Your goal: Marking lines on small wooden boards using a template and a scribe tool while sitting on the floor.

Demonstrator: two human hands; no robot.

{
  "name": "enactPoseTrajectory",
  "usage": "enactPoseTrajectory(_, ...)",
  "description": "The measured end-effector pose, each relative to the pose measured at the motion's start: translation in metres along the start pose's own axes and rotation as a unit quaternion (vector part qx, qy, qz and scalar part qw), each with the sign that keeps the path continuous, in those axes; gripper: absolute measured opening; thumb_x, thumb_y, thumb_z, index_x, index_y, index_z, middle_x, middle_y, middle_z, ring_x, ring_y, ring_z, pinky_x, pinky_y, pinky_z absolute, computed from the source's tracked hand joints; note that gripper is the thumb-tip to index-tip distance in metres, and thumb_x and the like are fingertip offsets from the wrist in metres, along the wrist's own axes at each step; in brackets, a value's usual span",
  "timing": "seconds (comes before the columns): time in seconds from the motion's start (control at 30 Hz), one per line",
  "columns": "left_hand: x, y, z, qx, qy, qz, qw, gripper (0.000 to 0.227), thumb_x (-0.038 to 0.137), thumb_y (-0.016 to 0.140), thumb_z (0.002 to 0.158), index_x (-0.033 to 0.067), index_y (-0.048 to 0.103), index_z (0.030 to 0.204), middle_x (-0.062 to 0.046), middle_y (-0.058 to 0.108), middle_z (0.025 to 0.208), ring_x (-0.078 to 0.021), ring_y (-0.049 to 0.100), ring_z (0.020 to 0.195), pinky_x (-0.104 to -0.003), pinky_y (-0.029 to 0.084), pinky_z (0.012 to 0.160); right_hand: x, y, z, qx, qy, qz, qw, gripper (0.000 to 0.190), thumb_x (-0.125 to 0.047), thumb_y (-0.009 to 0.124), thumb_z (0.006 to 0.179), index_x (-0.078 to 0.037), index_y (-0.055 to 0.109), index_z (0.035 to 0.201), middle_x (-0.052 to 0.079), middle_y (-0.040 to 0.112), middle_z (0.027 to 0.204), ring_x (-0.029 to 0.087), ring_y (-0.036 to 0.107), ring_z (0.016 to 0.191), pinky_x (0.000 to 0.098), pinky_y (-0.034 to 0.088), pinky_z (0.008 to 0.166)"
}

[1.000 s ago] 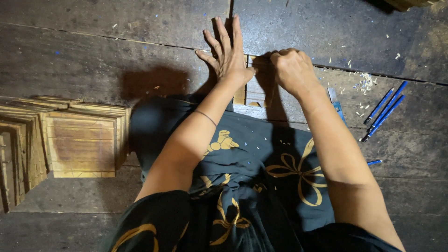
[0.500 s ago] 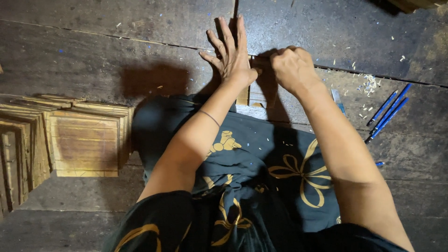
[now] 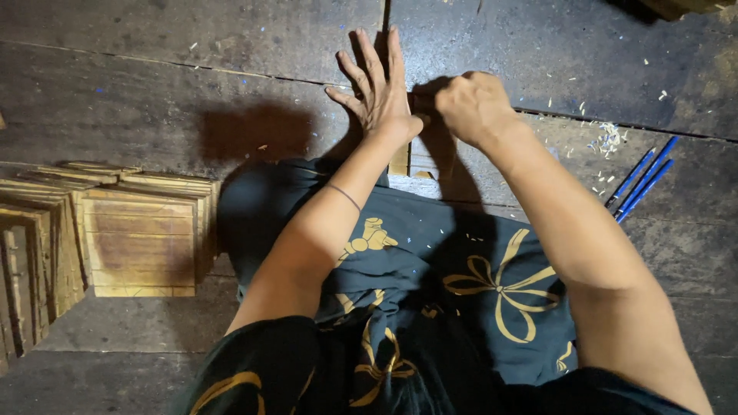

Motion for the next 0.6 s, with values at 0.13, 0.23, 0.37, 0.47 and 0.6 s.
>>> enactPoseTrajectory(0.13,-0.001,0.002,-0.001,0.001,0.006,0.011,1.000,0.141,0.004,0.077,0.059,0.0251,-0.013,0.166,-0.029,-0.029,0.163,-0.0621,-0.022,0.147,-0.090,-0.002,0.104,-0.015,-0.017,0.006,-0.063,-0.019,-0.056,0.996,0.014,-0.017,0.065,0.086,-0.019,0.075,0.078,0.006,0.076,0.078,0.022,0.073,0.066,0.0344,0.057,0.058)
enactPoseTrajectory(0.23,-0.001,0.004,0.002,-0.002,0.004,0.023,1.000,0.145,0.012,0.085,0.061,0.0261,-0.015,0.165,-0.028,-0.029,0.164,-0.0613,-0.021,0.148,-0.090,-0.001,0.104,-0.025,-0.024,0.006,-0.096,-0.029,-0.100,0.990,0.014,-0.020,0.067,0.092,-0.020,0.076,0.080,0.001,0.074,0.073,0.013,0.065,0.062,0.0292,0.052,0.056)
enactPoseTrajectory(0.37,0.002,-0.003,-0.003,-0.019,0.003,0.017,1.000,0.138,0.006,0.081,0.066,0.0248,-0.013,0.165,-0.029,-0.027,0.164,-0.0604,-0.023,0.147,-0.090,-0.004,0.103,-0.037,-0.027,-0.006,0.037,-0.025,-0.145,0.988,0.006,-0.018,0.072,0.082,-0.014,0.072,0.078,0.006,0.070,0.074,0.018,0.062,0.070,0.0294,0.049,0.060)
enactPoseTrajectory(0.47,0.004,-0.006,-0.006,-0.010,0.010,0.016,1.000,0.139,0.034,0.093,0.075,0.0220,-0.011,0.166,-0.030,-0.028,0.163,-0.0613,-0.023,0.146,-0.091,-0.002,0.103,-0.036,-0.030,-0.037,0.131,0.070,-0.092,0.985,0.036,-0.018,0.065,0.085,0.002,0.069,0.115,0.013,0.071,0.090,0.023,0.066,0.078,0.0326,0.055,0.074)
enactPoseTrajectory(0.6,0.004,-0.008,-0.012,-0.024,0.004,0.023,0.999,0.145,0.043,0.098,0.073,0.0221,-0.012,0.166,-0.030,-0.026,0.164,-0.0607,-0.021,0.147,-0.090,-0.001,0.104,-0.060,-0.072,-0.110,0.262,0.209,0.210,0.918,0.027,0.003,0.066,0.092,0.002,0.066,0.119,0.017,0.060,0.088,0.034,0.058,0.073,0.0432,0.048,0.065)
Point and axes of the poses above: each hand's wrist, its own z-axis towards the middle knuckle, its own y-axis out of the palm, x = y × z, the point moved 7 cm from there along z, towards the middle knuckle
